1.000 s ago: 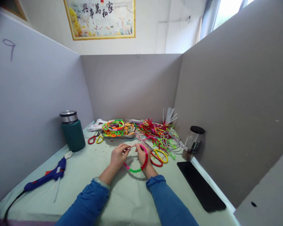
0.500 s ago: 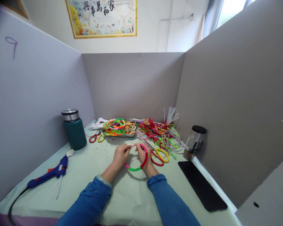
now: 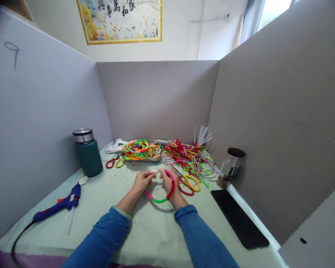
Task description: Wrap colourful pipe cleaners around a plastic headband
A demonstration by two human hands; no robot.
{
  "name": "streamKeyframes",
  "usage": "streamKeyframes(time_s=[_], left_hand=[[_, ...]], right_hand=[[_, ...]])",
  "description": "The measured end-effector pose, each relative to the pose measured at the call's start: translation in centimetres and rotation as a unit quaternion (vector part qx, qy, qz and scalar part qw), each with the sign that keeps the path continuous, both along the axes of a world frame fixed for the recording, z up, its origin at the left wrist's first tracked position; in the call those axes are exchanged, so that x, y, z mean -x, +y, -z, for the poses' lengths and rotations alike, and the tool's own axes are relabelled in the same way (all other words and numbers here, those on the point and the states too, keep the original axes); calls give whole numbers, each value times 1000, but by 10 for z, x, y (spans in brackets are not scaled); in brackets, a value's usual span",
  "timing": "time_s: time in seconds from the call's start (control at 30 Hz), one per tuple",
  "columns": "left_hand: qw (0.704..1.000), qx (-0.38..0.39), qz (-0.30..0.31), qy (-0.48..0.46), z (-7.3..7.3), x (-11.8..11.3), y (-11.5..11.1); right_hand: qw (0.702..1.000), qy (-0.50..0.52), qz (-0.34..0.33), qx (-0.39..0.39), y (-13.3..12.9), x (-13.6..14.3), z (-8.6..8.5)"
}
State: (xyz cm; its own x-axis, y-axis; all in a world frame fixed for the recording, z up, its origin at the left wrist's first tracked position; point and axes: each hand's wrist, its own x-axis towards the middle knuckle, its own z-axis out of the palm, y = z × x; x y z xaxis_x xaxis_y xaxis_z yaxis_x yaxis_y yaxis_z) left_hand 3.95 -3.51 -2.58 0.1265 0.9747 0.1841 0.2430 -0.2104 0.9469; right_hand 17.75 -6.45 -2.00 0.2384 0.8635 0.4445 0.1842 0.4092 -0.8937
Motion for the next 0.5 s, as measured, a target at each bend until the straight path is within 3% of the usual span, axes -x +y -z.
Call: streamKeyframes(time_s=[0.33,0.5], left_hand=[[977,123,35,-168,-19,0,-14],[966,140,57,-208,-22,2,-18]], right_hand=[[1000,-6,-17,0,1,-1,1],[1000,-4,-18,0,2,0,1]])
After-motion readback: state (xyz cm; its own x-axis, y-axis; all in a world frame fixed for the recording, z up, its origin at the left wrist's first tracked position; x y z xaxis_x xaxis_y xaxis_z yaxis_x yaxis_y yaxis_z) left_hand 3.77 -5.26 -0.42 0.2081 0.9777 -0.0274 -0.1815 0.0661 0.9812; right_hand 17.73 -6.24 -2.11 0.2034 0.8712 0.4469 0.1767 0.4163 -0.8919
